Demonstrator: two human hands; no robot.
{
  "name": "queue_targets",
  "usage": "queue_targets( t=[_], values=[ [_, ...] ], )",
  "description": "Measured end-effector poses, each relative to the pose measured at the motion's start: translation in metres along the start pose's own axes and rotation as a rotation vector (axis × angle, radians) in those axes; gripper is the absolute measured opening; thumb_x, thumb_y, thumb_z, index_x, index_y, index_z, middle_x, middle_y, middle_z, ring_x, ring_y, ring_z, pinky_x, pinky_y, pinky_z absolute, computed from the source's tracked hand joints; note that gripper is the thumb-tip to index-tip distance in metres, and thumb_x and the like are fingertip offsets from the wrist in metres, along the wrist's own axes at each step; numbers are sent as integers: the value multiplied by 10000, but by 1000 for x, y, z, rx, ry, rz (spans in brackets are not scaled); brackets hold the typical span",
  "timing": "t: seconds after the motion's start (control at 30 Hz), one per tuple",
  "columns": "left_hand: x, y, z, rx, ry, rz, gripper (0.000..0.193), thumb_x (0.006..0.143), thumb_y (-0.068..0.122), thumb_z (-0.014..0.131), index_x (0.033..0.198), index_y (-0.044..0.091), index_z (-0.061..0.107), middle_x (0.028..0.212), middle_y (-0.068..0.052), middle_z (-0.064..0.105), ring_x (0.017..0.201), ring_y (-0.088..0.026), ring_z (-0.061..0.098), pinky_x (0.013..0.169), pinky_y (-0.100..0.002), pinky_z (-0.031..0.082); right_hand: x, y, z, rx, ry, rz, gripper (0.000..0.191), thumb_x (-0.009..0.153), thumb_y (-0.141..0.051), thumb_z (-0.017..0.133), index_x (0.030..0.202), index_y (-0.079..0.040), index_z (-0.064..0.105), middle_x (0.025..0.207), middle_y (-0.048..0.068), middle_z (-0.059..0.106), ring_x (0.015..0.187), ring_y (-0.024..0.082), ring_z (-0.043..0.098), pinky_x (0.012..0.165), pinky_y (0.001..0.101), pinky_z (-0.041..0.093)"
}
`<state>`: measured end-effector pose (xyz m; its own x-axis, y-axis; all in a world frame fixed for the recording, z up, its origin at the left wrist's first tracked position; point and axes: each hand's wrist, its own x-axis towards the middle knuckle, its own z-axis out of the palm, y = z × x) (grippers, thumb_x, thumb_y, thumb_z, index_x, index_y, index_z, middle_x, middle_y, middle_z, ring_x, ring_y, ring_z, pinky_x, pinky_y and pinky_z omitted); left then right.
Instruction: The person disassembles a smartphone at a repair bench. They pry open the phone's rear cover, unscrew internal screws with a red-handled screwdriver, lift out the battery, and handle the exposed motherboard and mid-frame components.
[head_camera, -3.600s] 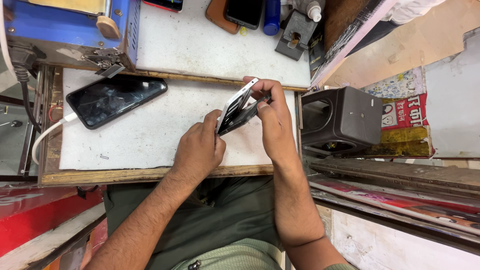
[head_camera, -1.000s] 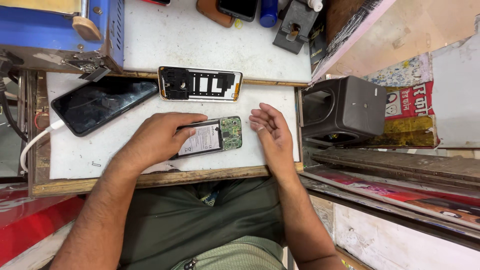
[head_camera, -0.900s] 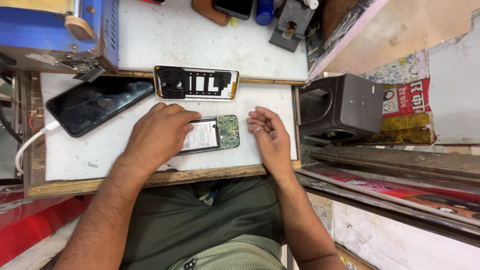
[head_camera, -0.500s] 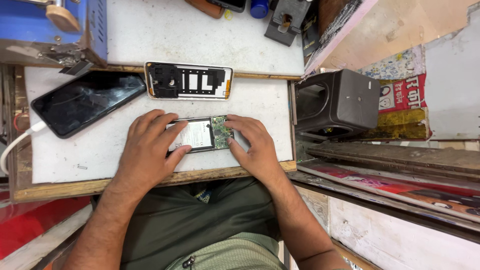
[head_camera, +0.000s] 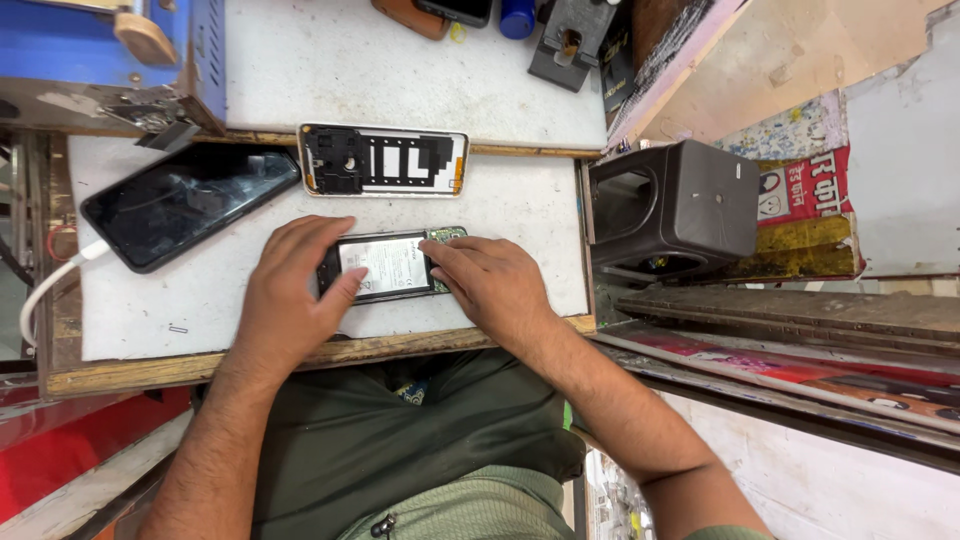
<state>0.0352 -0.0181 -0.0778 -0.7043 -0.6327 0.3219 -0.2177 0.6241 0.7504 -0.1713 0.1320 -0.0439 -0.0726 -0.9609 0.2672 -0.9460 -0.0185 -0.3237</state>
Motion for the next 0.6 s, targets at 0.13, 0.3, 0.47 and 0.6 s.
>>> queue_targets(
  t=[0.13, 0.3, 0.47, 0.6],
  values=[
    [-4, -5, -1, -301, 160, -245, 303, 994, 87, 683, 1290, 22, 668, 1156, -97, 744, 1111, -220, 701, 1012, -351, 546, 4, 1, -1, -47, 7, -57, 292, 958, -181, 721, 1244, -131, 694, 1015, 49, 773, 989, 242, 737, 793, 399, 580],
    [-5, -8, 0, -375, 196, -263, 210, 1040, 53, 634, 1232, -15, 682, 1085, -113, 756, 1033, -177, 727, 964, -302, 572, 3, 4, 1, -82, 7, -100, 287, 959, -161, 713, 1244, -142, 685, 1010, 44, 771, 1016, 223, 747, 803, 388, 596],
    [-4, -8, -1, -326, 173, -266, 182, 1037, 56, 633, 1195, -5, 700, 1065, -110, 758, 1033, -181, 738, 939, -302, 584, 1, 8, 2, -216, -65, -214, 363, 941, -114, 664, 1304, -117, 658, 1074, 66, 750, 1025, 245, 747, 789, 375, 613],
    [-4, -6, -2, -309, 178, -283, 170, 1043, 52, 632, 1183, -5, 709, 1045, -110, 761, 1009, -181, 738, 920, -299, 582, -2, 12, 2, -217, -86, -294, 367, 961, -102, 653, 1328, -94, 644, 1130, 61, 725, 1037, 246, 746, 787, 347, 627]
  ],
)
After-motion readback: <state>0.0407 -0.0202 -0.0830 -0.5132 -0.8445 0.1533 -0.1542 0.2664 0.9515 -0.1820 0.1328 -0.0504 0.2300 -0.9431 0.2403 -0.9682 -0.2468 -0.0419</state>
